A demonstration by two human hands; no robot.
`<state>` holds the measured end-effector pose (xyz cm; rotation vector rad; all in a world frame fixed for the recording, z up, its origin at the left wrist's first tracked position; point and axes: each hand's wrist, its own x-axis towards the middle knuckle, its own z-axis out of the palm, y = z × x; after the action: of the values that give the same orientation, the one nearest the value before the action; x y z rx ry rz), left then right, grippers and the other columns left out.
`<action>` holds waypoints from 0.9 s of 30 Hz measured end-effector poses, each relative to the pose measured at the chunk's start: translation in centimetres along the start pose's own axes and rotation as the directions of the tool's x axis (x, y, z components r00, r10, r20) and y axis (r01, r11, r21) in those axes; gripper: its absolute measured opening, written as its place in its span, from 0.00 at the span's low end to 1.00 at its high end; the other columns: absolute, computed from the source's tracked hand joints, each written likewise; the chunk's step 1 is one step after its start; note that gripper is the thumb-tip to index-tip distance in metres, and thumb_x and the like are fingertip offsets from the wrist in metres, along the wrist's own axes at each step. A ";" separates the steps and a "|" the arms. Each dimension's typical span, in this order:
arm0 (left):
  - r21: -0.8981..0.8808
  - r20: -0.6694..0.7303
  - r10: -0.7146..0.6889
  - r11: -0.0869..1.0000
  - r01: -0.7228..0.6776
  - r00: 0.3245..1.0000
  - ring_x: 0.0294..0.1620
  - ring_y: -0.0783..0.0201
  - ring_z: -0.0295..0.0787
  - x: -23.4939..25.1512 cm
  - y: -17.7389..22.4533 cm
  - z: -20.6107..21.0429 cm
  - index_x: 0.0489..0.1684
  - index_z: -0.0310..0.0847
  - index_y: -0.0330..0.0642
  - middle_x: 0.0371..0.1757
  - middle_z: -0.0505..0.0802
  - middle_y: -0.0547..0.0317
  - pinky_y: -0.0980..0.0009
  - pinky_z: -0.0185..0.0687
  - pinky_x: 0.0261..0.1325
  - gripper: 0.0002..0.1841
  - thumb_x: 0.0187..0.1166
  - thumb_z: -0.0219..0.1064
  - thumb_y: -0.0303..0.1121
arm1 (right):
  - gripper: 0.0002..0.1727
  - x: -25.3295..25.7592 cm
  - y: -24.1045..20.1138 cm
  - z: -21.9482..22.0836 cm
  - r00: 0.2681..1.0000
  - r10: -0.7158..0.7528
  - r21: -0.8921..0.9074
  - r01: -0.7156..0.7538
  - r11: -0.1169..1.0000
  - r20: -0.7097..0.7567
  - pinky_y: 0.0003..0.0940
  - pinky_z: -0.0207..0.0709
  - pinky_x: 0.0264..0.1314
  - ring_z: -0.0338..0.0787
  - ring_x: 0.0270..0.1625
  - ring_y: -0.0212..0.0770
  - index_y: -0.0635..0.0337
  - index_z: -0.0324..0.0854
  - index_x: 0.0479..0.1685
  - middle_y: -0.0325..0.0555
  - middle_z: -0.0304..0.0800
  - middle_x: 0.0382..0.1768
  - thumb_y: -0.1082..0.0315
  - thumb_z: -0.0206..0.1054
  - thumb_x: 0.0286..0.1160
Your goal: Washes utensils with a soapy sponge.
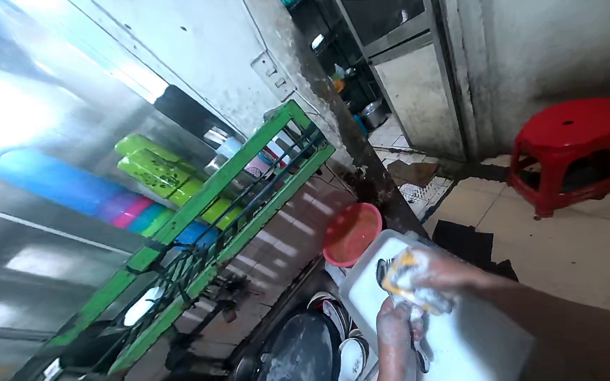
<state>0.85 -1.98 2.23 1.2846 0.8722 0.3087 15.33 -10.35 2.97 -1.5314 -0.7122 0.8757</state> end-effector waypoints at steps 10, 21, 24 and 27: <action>0.228 -0.099 0.197 0.958 -0.171 0.975 0.21 0.69 0.78 -0.5 0.0 0.5 0.62 0.75 0.28 0.27 0.83 0.55 0.72 0.77 0.25 0.14 0.80 0.55 0.20 | 0.26 -1.0 -0.1 1.3 0.999 -0.013 -0.155 0.018 0.988 0.037 0.46 0.79 0.66 0.88 0.59 0.46 0.62 0.77 0.70 0.55 0.88 0.57 0.74 0.74 0.71; -0.035 0.002 0.051 0.998 -0.051 0.999 0.12 0.72 0.74 -1.3 -0.2 -0.3 0.50 0.73 0.31 0.17 0.80 0.59 0.78 0.72 0.15 0.08 0.90 0.53 0.27 | 0.27 1.5 0.8 -0.5 0.972 -0.016 0.082 0.036 0.996 -0.235 0.46 0.85 0.53 0.90 0.49 0.44 0.56 0.73 0.74 0.53 0.89 0.52 0.54 0.70 0.80; -0.038 0.056 0.045 0.998 -0.043 0.997 0.15 0.71 0.79 -2.1 0.0 -0.3 0.53 0.74 0.30 0.20 0.84 0.56 0.77 0.77 0.18 0.10 0.91 0.49 0.27 | 0.21 0.8 0.8 0.7 0.997 -0.068 -0.128 0.063 0.990 -0.033 0.47 0.80 0.66 0.89 0.58 0.46 0.61 0.82 0.67 0.54 0.91 0.55 0.59 0.69 0.82; -0.051 0.064 0.076 0.996 -0.072 0.995 0.16 0.69 0.79 -2.0 -1.2 -1.0 0.56 0.71 0.30 0.20 0.82 0.57 0.76 0.78 0.20 0.11 0.91 0.47 0.26 | 0.19 1.7 1.2 -0.4 0.948 -0.198 -0.090 0.181 0.979 -0.249 0.51 0.79 0.69 0.89 0.61 0.48 0.63 0.82 0.67 0.56 0.90 0.58 0.63 0.67 0.83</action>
<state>-1.51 -2.90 1.84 1.2772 0.7586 0.3426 16.54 -9.29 1.60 -1.5704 -0.6895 0.5024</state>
